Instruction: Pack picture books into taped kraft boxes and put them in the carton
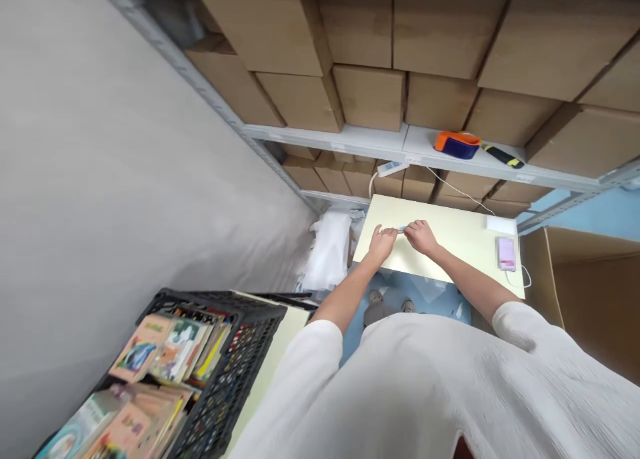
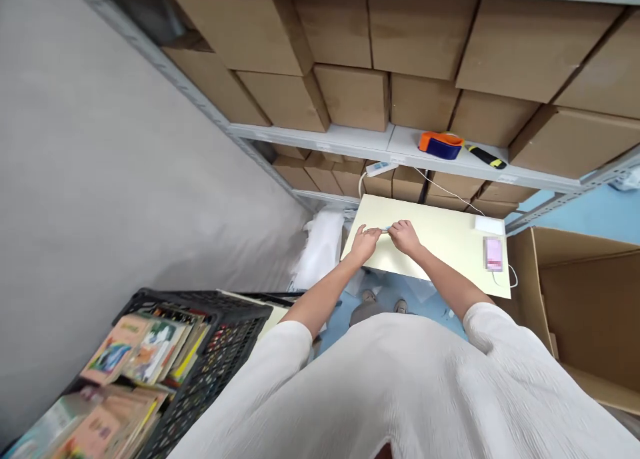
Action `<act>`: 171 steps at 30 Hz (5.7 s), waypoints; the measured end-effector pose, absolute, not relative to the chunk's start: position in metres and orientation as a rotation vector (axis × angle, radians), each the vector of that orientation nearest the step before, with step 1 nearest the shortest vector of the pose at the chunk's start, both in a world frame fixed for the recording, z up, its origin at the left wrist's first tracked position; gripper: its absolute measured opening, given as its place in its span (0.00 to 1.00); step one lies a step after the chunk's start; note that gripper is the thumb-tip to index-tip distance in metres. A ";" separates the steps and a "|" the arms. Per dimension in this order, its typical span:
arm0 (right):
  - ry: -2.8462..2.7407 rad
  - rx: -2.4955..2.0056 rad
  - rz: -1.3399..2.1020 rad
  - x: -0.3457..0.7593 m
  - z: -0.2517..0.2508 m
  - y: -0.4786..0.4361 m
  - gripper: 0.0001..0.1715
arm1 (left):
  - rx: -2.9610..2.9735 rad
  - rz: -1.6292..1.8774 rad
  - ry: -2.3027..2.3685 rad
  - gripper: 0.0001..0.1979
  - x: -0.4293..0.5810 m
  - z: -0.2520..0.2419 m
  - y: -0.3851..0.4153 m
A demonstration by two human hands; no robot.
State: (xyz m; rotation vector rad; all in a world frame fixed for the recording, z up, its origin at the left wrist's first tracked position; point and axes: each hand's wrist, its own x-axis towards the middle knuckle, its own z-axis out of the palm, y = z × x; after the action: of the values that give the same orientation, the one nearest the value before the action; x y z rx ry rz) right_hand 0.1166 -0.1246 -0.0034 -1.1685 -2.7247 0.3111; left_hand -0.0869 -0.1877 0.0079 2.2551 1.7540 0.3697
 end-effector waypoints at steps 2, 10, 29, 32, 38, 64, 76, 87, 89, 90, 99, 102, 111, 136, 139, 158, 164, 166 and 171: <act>-2.725 -1.212 0.309 0.129 -0.011 -0.122 0.21 | 2.273 0.345 1.693 0.23 -0.076 0.001 -0.177; -2.768 -1.443 0.366 0.130 -0.034 -0.098 0.19 | 2.365 0.221 1.508 0.22 -0.077 -0.032 -0.129; -2.878 -1.622 0.565 0.122 -0.095 -0.059 0.23 | 2.208 -0.138 1.324 0.22 -0.092 -0.092 -0.089; -2.787 -1.746 0.588 0.131 -0.100 -0.062 0.25 | 2.207 -0.131 1.303 0.24 -0.092 -0.102 -0.090; -2.613 -1.892 0.764 0.134 -0.104 -0.076 0.30 | 2.161 -0.163 1.362 0.27 -0.089 -0.116 -0.087; -1.695 -2.125 1.212 0.100 -0.149 -0.091 0.35 | 2.122 -0.285 1.220 0.30 -0.084 -0.132 -0.093; -1.355 -2.301 1.300 0.099 -0.143 -0.087 0.34 | 1.987 -0.192 1.288 0.33 -0.086 -0.135 -0.099; -1.091 -2.210 1.380 0.094 -0.156 -0.082 0.20 | 1.990 -0.173 1.296 0.35 -0.090 -0.140 -0.107; -1.040 -2.221 1.402 0.092 -0.157 -0.081 0.17 | 1.989 -0.170 1.295 0.35 -0.091 -0.141 -0.107; -1.018 -2.225 1.420 0.091 -0.157 -0.081 0.16 | 1.986 -0.167 1.295 0.35 -0.091 -0.141 -0.107; -0.911 -2.253 1.284 0.084 -0.156 -0.086 0.24 | 1.927 -0.030 1.291 0.34 -0.093 -0.143 -0.110; -1.028 -2.216 1.149 0.090 -0.147 -0.085 0.18 | 1.885 0.071 1.334 0.33 -0.090 -0.140 -0.106; -1.521 -2.107 1.020 0.087 -0.121 -0.087 0.20 | 1.807 0.215 1.492 0.32 -0.097 -0.126 -0.089; -1.827 -2.170 1.248 0.076 -0.142 -0.097 0.30 | 1.878 -0.131 1.336 0.33 -0.109 -0.139 -0.106; -1.551 -2.191 1.284 0.073 -0.139 -0.096 0.35 | 1.865 -0.123 1.337 0.34 -0.110 -0.142 -0.107; -1.400 -2.243 1.053 0.058 -0.096 -0.079 0.13 | 1.454 0.336 1.331 0.36 -0.094 -0.124 -0.089; -1.803 -2.192 1.109 0.050 -0.112 -0.085 0.23 | 1.546 0.262 1.577 0.38 -0.115 -0.127 -0.087; -1.962 -2.198 1.105 0.050 -0.117 -0.089 0.27 | 1.621 0.160 1.627 0.37 -0.122 -0.128 -0.089; -2.306 -2.187 1.095 0.055 -0.122 -0.098 0.31 | 1.908 -0.045 1.371 0.38 -0.130 -0.132 -0.096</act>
State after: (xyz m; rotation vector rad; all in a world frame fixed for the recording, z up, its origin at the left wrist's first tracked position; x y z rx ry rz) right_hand 0.0548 -0.0984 -0.1216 -2.1872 -2.3064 1.0951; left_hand -0.1302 -0.0964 -0.1319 1.9081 1.3713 -0.0450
